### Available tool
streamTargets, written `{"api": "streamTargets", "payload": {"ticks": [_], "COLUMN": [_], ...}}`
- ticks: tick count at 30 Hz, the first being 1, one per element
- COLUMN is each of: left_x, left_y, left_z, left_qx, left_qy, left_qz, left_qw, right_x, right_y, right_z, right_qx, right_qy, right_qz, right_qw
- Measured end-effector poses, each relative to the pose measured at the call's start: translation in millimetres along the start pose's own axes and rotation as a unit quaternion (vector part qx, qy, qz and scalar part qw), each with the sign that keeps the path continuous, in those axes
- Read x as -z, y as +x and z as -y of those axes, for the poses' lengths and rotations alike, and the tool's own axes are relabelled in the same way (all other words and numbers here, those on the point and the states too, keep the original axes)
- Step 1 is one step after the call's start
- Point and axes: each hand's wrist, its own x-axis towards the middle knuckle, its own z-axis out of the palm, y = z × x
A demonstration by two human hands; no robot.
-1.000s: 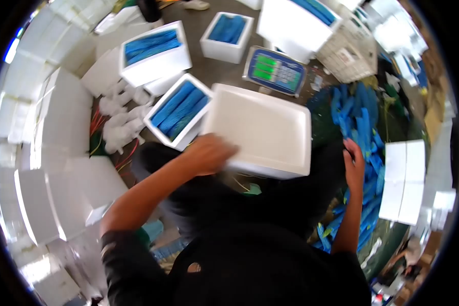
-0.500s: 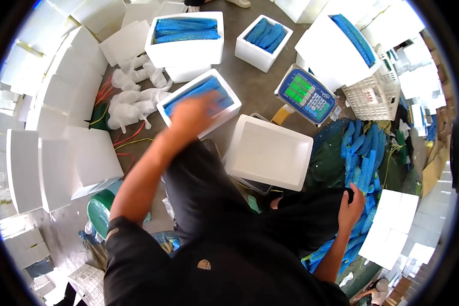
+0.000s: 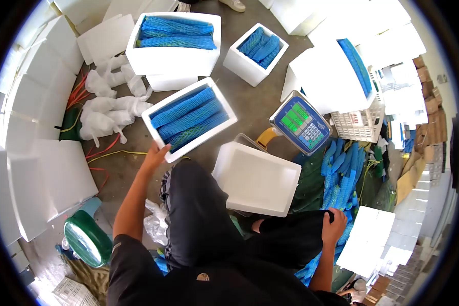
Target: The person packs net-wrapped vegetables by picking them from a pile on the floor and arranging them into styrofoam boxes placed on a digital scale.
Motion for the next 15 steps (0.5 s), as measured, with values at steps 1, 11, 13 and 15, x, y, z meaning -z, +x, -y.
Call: {"api": "streamTargets", "payload": {"ticks": [1,11,13,15], "left_x": [-8.7,-197.4,-222.0,-214.4], "left_y": [12.6,115.6,163.4,184.7], "left_z": [2.8,-53.2,-52.8,-61.6], "left_qx": [0.044,0.099,0.082,0.053], "left_qy": [0.013,-0.305,-0.344,-0.213], "left_qz": [0.017,0.081,0.054,0.109], "left_qw": [0.999,0.944,0.934,0.969], "right_x": [-1.0,-7.6,-11.0,-9.5], "right_y": [3.9,17.1,13.7,9.6], "right_z": [6.1,5.1,3.7,7.1], "right_qx": [0.000,0.085,0.055,0.052], "right_qy": [0.004,-0.015,-0.013,-0.025], "right_qz": [0.005,0.025,0.028,0.026], "right_qw": [1.000,0.996,0.998,0.998]}}
